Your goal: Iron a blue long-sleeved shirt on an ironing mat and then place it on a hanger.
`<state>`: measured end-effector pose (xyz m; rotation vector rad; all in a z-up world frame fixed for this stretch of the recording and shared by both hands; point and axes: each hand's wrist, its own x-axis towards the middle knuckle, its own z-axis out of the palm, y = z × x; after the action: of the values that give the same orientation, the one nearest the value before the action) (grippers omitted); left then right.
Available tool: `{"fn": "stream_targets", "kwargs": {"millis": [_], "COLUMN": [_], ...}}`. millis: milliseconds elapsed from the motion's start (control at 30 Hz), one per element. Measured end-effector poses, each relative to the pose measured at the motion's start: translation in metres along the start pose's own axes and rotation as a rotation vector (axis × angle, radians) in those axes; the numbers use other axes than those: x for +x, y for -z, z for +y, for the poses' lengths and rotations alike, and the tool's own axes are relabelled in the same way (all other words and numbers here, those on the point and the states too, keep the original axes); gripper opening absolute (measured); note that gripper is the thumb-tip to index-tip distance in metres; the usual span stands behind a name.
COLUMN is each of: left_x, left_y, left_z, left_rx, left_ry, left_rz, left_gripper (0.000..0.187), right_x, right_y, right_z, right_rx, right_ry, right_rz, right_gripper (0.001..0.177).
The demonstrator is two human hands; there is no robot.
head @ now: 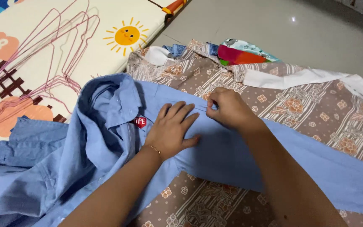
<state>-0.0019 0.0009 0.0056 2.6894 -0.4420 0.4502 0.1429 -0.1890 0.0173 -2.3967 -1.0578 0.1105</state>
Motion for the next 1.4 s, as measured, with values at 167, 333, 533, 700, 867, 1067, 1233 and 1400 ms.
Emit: {"fn": "stream_targets", "kwargs": {"millis": [167,333,533,700,867,1067,1233,1400], "left_x": [0.001,0.000,0.004,0.017,0.026,0.043,0.046,0.044], "left_y": [0.002,-0.003,-0.004,0.007,0.011,0.025,0.027,0.021], "left_z": [-0.001,-0.005,-0.004,0.001,0.005,0.015,0.000,-0.007], "left_rx": [-0.017,-0.036,-0.008,0.059,0.098,0.153,0.236,0.273], "left_ry": [0.020,0.013,0.085,0.194,0.270,0.339,0.413,0.462], "left_rz": [-0.046,-0.074,-0.147,-0.275,-0.429,-0.573,-0.677,-0.680], "left_gripper": [0.063,0.064,0.076,0.102,0.126,0.141,0.150,0.155], "right_x": [0.007,0.014,-0.001,-0.032,-0.061,-0.103,-0.177,-0.239], "right_y": [0.003,0.003,-0.028,-0.059,-0.066,-0.027,0.020,0.049], "right_z": [-0.010,-0.011,-0.006,-0.025,-0.031,-0.033,0.039,0.087], "right_rx": [0.005,-0.007,-0.185,-0.324,-0.139,-0.362,-0.509,-0.478], "right_ry": [-0.019,-0.136,-0.094,0.025,-0.006,-0.274,-0.710,-0.867], "right_rz": [0.040,0.065,0.297,0.484,0.315,0.267,0.054,0.047], "right_gripper": [0.012,0.013,0.011,0.015,0.034,0.080,0.099,0.099]}}
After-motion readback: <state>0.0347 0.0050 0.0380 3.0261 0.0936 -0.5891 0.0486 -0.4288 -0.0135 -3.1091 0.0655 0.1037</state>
